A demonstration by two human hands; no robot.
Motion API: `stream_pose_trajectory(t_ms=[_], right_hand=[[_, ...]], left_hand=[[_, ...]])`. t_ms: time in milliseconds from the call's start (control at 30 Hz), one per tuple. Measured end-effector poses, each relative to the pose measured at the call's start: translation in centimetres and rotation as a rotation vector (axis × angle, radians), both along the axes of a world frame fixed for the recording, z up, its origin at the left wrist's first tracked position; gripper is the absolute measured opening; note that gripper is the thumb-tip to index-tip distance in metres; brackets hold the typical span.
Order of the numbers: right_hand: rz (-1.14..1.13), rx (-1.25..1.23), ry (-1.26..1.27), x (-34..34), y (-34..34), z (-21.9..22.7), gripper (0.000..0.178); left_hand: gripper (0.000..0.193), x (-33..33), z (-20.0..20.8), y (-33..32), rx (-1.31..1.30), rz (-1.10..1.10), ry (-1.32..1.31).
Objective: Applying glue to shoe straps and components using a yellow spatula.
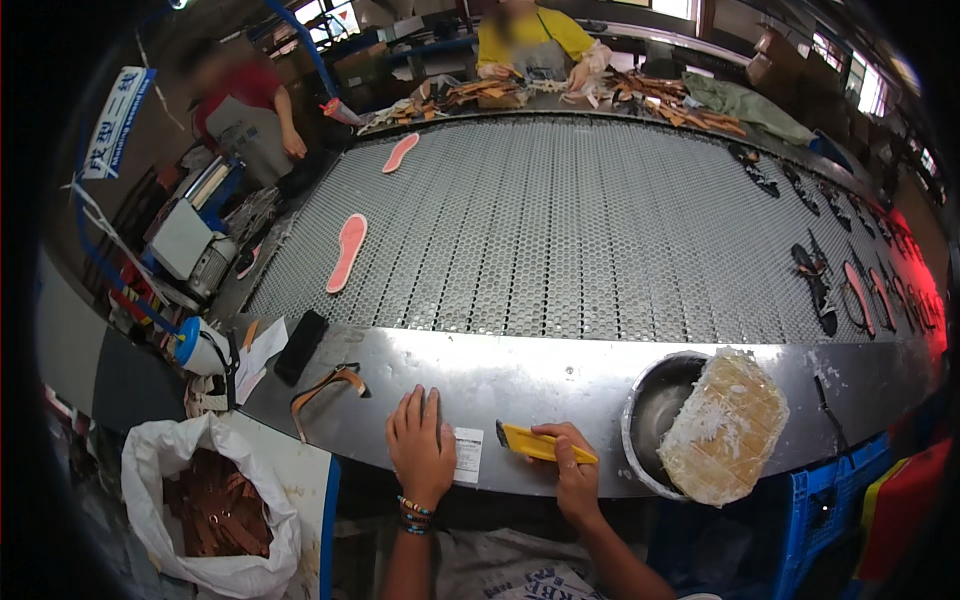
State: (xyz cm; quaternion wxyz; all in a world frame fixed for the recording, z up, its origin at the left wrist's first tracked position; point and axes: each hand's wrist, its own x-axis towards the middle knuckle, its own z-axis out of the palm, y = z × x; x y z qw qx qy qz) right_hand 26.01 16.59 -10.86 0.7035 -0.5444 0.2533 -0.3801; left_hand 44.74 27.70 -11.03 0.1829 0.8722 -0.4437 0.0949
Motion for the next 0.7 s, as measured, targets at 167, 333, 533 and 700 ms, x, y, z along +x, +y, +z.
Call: stream_pose_trajectory(t_ms=[167, 333, 533, 700], right_hand=[[0.008, 0.061, 0.002, -0.2, 0.0, 0.3, 0.045], [0.016, 0.061, -0.003, 0.0, 0.3, 0.1, 0.044], [0.050, 0.079, -0.026, 0.6, 0.4, 0.0, 0.038], [0.020, -0.008, -0.038, 0.5, 0.2, -0.2, 0.044]], left_hand=[[0.054, -0.2, 0.3, -0.2, -0.008, 0.032, 0.046], [0.054, -0.1, 0.3, -0.1, -0.017, 0.050, 0.054], [0.052, 0.5, -0.5, 0.6, -0.054, 0.016, -0.005], [0.050, 0.7, -1.1, 0.6, -0.076, -0.046, -0.015]])
